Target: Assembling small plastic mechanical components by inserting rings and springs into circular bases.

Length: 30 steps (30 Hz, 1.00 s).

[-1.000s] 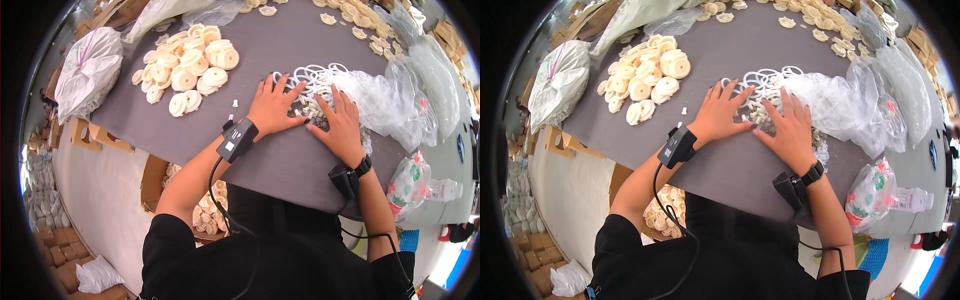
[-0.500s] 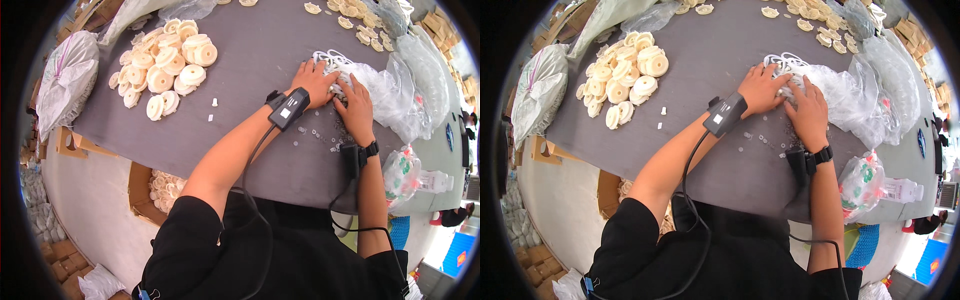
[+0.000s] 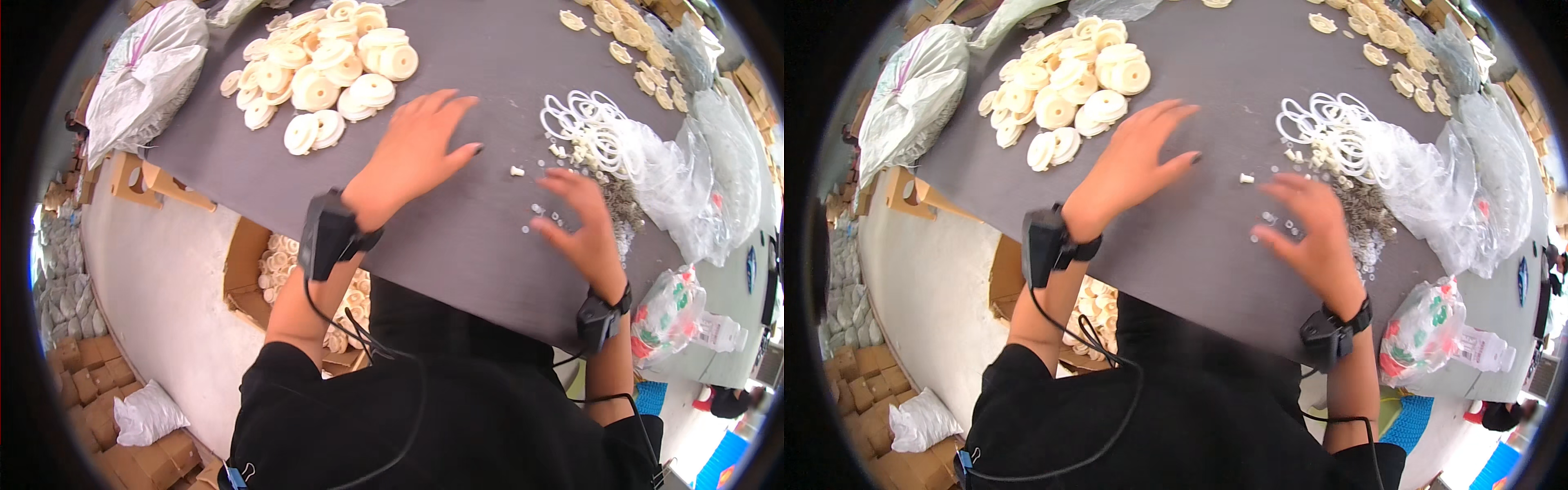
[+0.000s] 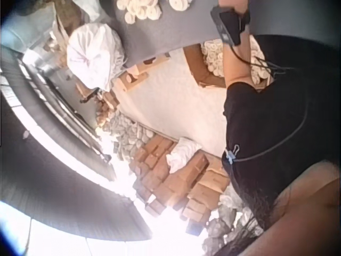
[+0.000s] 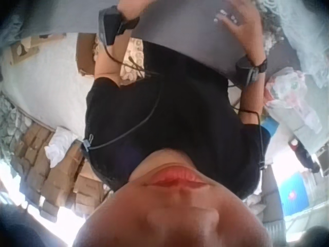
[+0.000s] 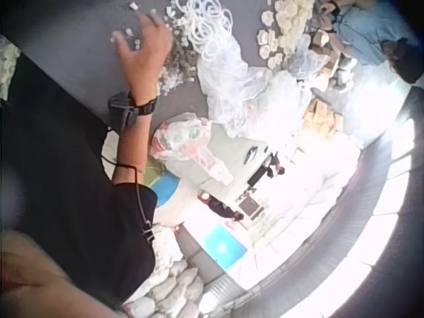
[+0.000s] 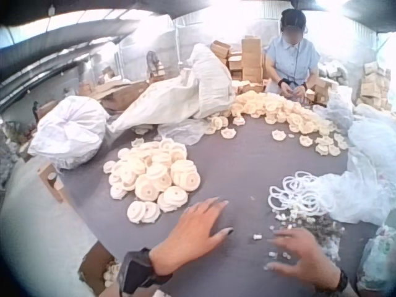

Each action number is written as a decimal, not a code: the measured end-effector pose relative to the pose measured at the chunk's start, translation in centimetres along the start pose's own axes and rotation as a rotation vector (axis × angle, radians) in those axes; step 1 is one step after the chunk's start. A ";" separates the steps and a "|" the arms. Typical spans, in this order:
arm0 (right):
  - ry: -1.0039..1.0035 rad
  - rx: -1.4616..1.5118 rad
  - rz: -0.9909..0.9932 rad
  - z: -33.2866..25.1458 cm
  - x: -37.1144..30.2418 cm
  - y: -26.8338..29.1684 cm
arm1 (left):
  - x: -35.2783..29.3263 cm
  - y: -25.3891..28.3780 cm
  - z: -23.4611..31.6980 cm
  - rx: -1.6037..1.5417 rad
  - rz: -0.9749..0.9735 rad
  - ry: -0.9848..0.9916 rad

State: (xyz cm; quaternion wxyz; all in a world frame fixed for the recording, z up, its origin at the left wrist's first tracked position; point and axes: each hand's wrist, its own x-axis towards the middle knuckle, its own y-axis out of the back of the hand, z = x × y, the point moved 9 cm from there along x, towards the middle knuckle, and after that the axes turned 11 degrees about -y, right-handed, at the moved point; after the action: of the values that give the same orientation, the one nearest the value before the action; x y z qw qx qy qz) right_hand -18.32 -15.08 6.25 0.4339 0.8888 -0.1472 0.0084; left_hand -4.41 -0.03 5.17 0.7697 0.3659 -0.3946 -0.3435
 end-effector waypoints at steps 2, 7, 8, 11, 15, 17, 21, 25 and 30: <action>0.192 -0.078 -0.107 -3.2 -1.1 -3.4 | -3.8 0.0 -1.4 0.129 0.005 0.111; 0.241 -0.172 0.004 -2.2 0.2 -5.6 | -6.7 1.3 -2.1 0.362 0.118 0.182; 0.203 -0.205 0.037 -1.2 0.7 -5.0 | -6.9 1.4 -2.3 0.362 0.111 0.179; 0.135 -0.299 0.144 1.4 1.3 -3.2 | -6.9 1.7 -3.5 0.268 0.168 0.173; 0.026 -0.428 0.234 3.6 0.7 -1.2 | -6.7 1.5 -3.9 0.107 0.231 0.213; 0.005 -0.391 0.225 3.3 0.4 -0.4 | -6.1 1.4 -3.4 0.075 0.209 0.211; -0.022 -0.042 0.211 0.9 0.1 0.0 | -3.5 0.0 -0.1 -0.327 0.190 0.193; -0.228 0.717 -0.140 -0.4 1.0 -3.9 | -2.0 -3.0 3.6 -0.731 0.186 0.203; -0.422 0.884 -0.100 2.2 0.6 -4.9 | -2.2 -3.4 4.1 -0.883 0.109 0.205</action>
State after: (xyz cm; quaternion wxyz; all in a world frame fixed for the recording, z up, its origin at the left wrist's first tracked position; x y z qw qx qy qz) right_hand -16.66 -14.08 1.23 -0.0243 0.9762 -0.1713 -0.1309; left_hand -9.79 -1.08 3.27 0.9040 0.0135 -0.1507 -0.3998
